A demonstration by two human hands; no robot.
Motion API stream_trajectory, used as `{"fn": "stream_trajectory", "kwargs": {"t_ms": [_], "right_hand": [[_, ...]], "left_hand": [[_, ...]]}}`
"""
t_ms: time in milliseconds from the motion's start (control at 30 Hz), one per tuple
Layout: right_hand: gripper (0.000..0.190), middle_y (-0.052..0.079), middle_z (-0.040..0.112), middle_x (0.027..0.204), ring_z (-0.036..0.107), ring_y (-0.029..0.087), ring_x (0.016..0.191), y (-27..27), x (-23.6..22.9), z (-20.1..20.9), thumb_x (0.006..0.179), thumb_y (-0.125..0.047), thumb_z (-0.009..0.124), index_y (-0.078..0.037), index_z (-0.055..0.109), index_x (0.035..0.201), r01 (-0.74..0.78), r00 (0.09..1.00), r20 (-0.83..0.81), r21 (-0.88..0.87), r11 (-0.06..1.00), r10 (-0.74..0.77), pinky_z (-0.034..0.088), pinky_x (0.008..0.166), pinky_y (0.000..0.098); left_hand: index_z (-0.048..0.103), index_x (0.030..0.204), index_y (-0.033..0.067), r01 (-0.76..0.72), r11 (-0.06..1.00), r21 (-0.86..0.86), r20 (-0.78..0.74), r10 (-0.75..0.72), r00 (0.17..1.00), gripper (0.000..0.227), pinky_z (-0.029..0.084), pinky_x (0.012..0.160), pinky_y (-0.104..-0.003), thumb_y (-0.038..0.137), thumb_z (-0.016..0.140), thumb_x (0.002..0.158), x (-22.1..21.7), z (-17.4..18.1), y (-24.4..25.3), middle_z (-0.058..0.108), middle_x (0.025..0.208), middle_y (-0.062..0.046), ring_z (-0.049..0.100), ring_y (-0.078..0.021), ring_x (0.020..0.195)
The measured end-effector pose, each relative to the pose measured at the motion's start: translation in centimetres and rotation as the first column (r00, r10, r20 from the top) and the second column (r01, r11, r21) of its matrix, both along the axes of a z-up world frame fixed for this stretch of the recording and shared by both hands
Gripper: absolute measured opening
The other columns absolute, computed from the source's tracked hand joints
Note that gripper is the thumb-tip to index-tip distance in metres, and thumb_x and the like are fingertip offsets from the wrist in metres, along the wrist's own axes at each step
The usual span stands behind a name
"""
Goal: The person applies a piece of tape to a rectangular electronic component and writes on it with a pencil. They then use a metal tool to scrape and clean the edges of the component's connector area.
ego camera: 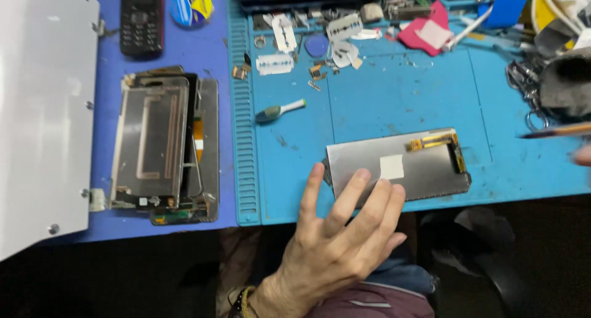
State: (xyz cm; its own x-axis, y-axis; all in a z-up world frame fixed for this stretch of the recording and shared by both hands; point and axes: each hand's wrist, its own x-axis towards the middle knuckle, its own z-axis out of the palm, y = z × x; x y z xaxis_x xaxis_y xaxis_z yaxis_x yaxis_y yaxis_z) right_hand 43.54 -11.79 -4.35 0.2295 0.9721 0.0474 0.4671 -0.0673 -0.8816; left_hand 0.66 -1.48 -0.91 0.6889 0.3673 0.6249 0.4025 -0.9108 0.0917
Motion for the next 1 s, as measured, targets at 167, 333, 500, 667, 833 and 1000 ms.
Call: {"fn": "stream_trajectory", "kwargs": {"t_ms": [167, 333, 500, 667, 833, 1000], "right_hand": [[0.041, 0.009, 0.056, 0.065, 0.052, 0.015, 0.047, 2.9, -16.7, 5.1, 0.112, -0.053, 0.049, -0.012, 0.051, 0.118, 0.149, 0.941, -0.314, 0.044, 0.988, -0.128, 0.044, 0.038, 0.0233], [0.040, 0.007, 0.052, 0.101, 0.063, 0.014, 0.063, 4.7, -19.1, 5.5, 0.104, -0.044, 0.051, -0.006, 0.063, 0.107, -0.046, 0.989, -0.130, 0.174, 0.984, 0.070, 0.057, 0.061, 0.0211], [0.043, 0.017, 0.057, 0.100, 0.071, 0.025, 0.065, 6.6, -21.8, 7.2, 0.110, -0.048, 0.043, -0.005, 0.043, 0.114, 0.027, 0.962, -0.274, 0.114, 0.993, 0.005, 0.066, 0.063, 0.0279], [0.048, 0.027, 0.062, 0.107, 0.073, 0.031, 0.077, 7.3, -24.1, 7.8, 0.090, 0.018, 0.064, -0.005, 0.029, 0.113, 0.207, 0.967, -0.138, -0.066, 0.976, -0.214, 0.071, 0.073, 0.0382], [0.021, 0.020, 0.067, 0.104, 0.071, 0.024, 0.099, 6.5, -22.9, 6.4, 0.095, 0.008, 0.071, 0.002, 0.052, 0.102, 0.070, 0.993, 0.090, 0.002, 0.998, -0.070, 0.062, 0.093, 0.0309], [0.024, 0.021, 0.066, 0.104, 0.070, 0.024, 0.094, 6.4, -22.9, 5.8, 0.098, 0.008, 0.070, 0.002, 0.047, 0.101, 0.064, 0.988, 0.143, -0.014, 0.998, -0.061, 0.059, 0.083, 0.0299]], "left_hand": [[0.078, 0.120, 0.0086, 0.029, 0.999, 0.017, 0.116, -0.031, 0.993, 0.038, 0.052, 0.107, -0.061, 0.030, 0.048, 0.111, 0.0, -0.5, 0.2, 0.065, 0.122, -0.008, 0.057, -0.0225, 0.121], [0.077, 0.126, 0.0090, -0.041, 0.999, 0.034, 0.041, 0.040, 0.998, 0.035, 0.054, 0.107, -0.058, 0.036, 0.062, 0.109, 0.0, -0.6, 0.1, 0.064, 0.125, -0.007, 0.053, -0.0224, 0.123], [0.079, 0.122, 0.0089, -0.026, 0.999, 0.040, 0.061, 0.024, 0.998, 0.045, 0.054, 0.109, -0.055, 0.035, 0.044, 0.114, -0.3, -0.9, 0.5, 0.064, 0.124, -0.008, 0.057, -0.0221, 0.123], [0.076, 0.124, 0.0099, -0.023, 0.998, 0.059, 0.050, 0.020, 0.999, 0.035, 0.054, 0.107, -0.049, 0.030, 0.050, 0.113, -0.5, -1.1, 0.9, 0.067, 0.120, -0.005, 0.067, -0.0198, 0.115], [0.078, 0.123, 0.0140, -0.060, 0.996, 0.066, 0.064, 0.056, 0.996, 0.024, 0.055, 0.109, -0.043, 0.017, 0.056, 0.113, -0.5, -1.2, 1.3, 0.066, 0.120, -0.001, 0.068, -0.0152, 0.115], [0.079, 0.122, 0.0140, -0.068, 0.997, 0.026, 0.079, 0.066, 0.995, 0.024, 0.058, 0.108, -0.040, 0.017, 0.058, 0.114, -0.6, -1.4, 1.3, 0.066, 0.121, 0.001, 0.070, -0.0129, 0.114]]}}
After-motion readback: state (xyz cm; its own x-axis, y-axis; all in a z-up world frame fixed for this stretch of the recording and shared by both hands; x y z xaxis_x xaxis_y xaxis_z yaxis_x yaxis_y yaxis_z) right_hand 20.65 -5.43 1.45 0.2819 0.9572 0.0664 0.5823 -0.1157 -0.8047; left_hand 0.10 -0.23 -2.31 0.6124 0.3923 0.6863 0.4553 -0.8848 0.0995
